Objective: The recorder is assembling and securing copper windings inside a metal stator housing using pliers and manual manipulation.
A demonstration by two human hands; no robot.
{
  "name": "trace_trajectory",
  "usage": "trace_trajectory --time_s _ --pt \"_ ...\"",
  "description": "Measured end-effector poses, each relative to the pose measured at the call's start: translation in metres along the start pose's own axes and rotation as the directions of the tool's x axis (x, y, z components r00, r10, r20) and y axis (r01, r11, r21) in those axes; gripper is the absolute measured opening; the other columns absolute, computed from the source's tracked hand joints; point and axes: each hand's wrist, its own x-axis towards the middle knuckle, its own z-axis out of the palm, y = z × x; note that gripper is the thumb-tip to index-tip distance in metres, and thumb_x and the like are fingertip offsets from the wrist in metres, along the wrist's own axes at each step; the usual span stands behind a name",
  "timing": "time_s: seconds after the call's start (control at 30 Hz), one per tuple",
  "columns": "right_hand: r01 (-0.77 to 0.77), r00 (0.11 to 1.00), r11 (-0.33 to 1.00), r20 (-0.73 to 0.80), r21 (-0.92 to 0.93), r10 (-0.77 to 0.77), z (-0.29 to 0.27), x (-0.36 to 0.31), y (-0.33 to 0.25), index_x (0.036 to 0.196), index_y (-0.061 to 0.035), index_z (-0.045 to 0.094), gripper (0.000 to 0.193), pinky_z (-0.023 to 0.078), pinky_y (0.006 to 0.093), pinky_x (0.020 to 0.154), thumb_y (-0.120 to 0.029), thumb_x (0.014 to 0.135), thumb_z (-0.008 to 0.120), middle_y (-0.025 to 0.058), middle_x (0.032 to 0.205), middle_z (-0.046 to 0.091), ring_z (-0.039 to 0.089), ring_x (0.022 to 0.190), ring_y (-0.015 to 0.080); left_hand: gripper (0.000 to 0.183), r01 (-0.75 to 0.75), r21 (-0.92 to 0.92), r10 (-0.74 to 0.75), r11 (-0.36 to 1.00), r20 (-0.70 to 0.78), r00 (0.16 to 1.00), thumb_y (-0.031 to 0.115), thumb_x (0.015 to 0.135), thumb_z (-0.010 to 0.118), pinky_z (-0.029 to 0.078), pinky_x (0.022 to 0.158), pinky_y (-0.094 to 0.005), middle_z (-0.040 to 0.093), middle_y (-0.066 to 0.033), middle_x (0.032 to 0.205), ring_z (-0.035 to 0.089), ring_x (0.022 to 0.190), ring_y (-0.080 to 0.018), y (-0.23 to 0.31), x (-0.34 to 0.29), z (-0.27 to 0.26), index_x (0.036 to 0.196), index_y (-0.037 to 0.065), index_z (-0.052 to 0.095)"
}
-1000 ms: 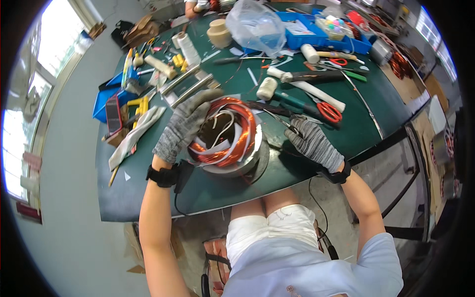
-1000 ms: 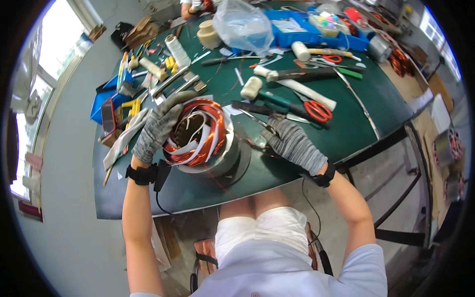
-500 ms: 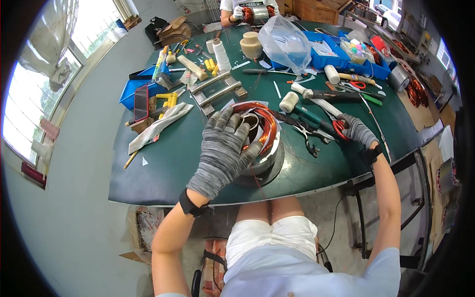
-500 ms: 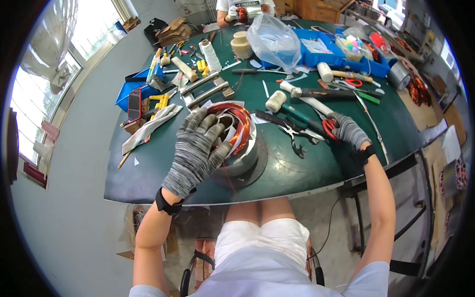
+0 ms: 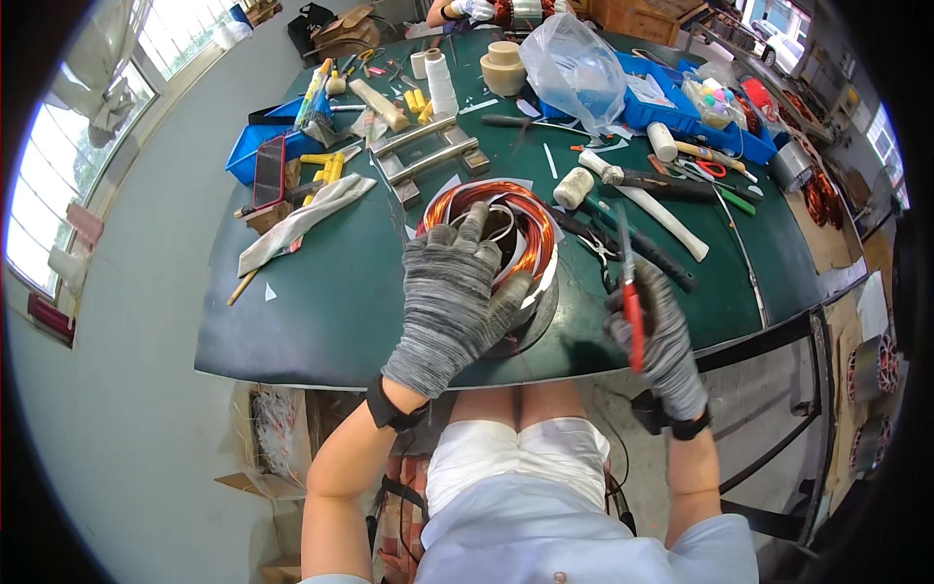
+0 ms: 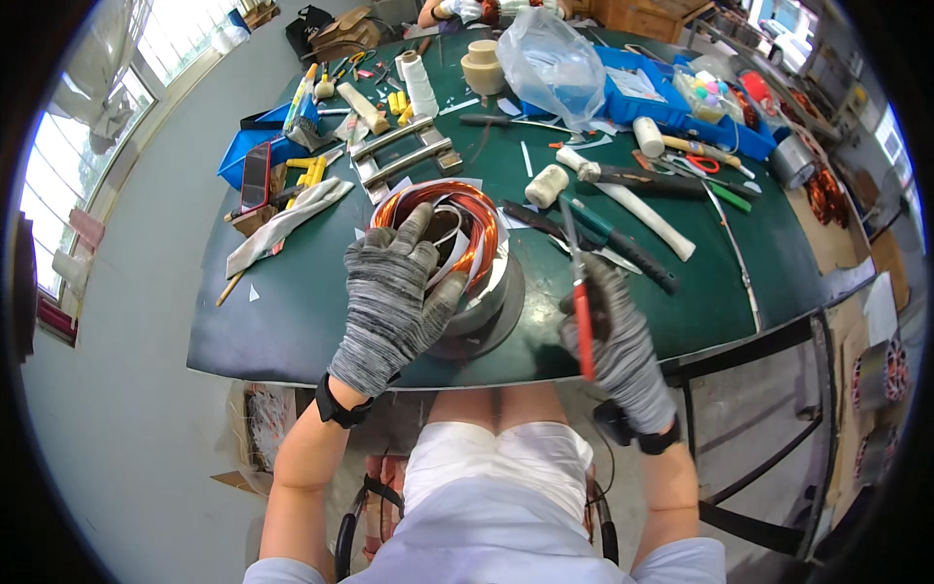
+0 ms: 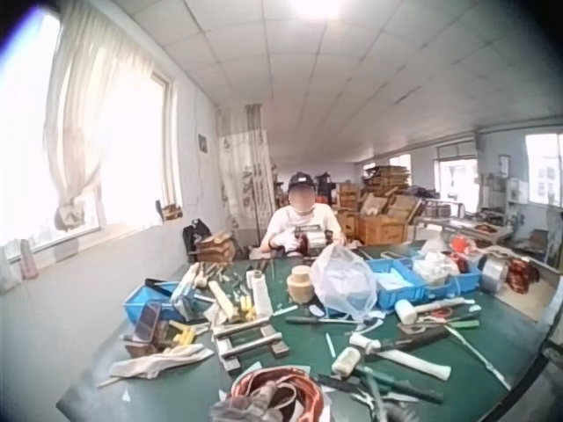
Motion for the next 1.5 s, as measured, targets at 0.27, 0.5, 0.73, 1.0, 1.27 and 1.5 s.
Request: trace_trajectory --time_s 0.27,0.5,0.73,1.0,1.27,1.5 --pt "0.083 0.996 0.997 0.017 0.000 -0.083 0.035 0.017 0.025 0.132 -0.0049 0.036 0.061 0.038 0.0330 0.096 -0.019 0.080 0.064 0.0119 0.122 0.046 0.048 0.111 0.0210 0.039 0.048 0.121 -0.050 0.991 0.021 0.999 0.038 0.080 0.052 0.037 0.083 -0.0473 0.062 -0.0201 0.093 0.056 0.090 -0.0371 0.015 0.010 -0.002 0.093 0.002 0.062" --pt "0.176 0.981 0.982 0.067 0.064 -0.180 0.036 0.033 0.041 0.132 -0.0041 0.036 0.052 0.034 0.0332 0.099 -0.014 0.085 0.058 0.0124 0.129 0.043 0.045 0.116 0.0212 0.025 -0.192 -0.083 0.166 0.978 -0.252 0.953 0.024 0.079 0.062 0.043 0.080 -0.0388 0.059 -0.0120 0.090 0.057 0.086 -0.0270 -0.036 0.046 -0.019 0.098 0.007 0.061" --pt "0.082 0.994 0.974 0.054 0.212 -0.096 0.036 0.041 0.029 0.126 -0.0030 0.046 0.049 0.041 0.0329 0.093 -0.011 0.081 0.061 0.0129 0.120 0.053 0.053 0.107 0.0236 0.038 0.181 -0.788 0.136 0.588 0.318 0.938 0.012 0.087 0.058 0.040 0.096 -0.0290 0.056 -0.0071 0.122 0.051 0.111 -0.0152 -0.074 0.066 0.009 0.124 0.007 0.051" --pt "0.413 0.910 0.845 0.185 -0.341 -0.371 0.009 0.069 0.008 0.117 -0.0072 0.057 0.041 0.046 0.0336 0.080 -0.009 0.077 0.063 0.0129 0.099 0.062 0.059 0.090 0.0261 0.037 -0.036 -0.763 0.257 0.645 0.172 0.951 0.011 0.085 0.057 0.038 0.097 -0.0295 0.059 -0.0081 0.117 0.052 0.108 -0.0174 -0.078 0.073 0.014 0.122 0.009 0.055" --pt "0.521 0.852 0.478 0.466 -0.707 -0.238 -0.017 0.084 -0.038 0.126 -0.0245 0.050 0.055 0.048 0.0368 0.056 -0.014 0.074 0.064 0.0175 0.084 0.056 0.059 0.068 0.0297 0.058 -0.085 -0.643 0.371 0.761 0.325 0.870 0.024 0.084 0.060 0.039 0.095 -0.0355 0.058 -0.0119 0.117 0.053 0.109 -0.0235 -0.084 0.096 0.005 0.137 0.018 0.036" --pt "0.493 0.870 0.329 0.459 -0.806 -0.178 -0.012 0.070 -0.052 0.127 -0.0244 0.050 0.056 0.047 0.0378 0.056 -0.015 0.073 0.064 0.0133 0.079 0.054 0.056 0.061 0.0261 0.040 0.041 -0.021 -0.041 0.999 0.002 0.999 0.032 0.078 0.059 0.045 0.079 -0.0377 0.058 -0.0122 0.090 0.056 0.087 -0.0254 0.025 0.035 -0.015 0.110 0.009 0.056"
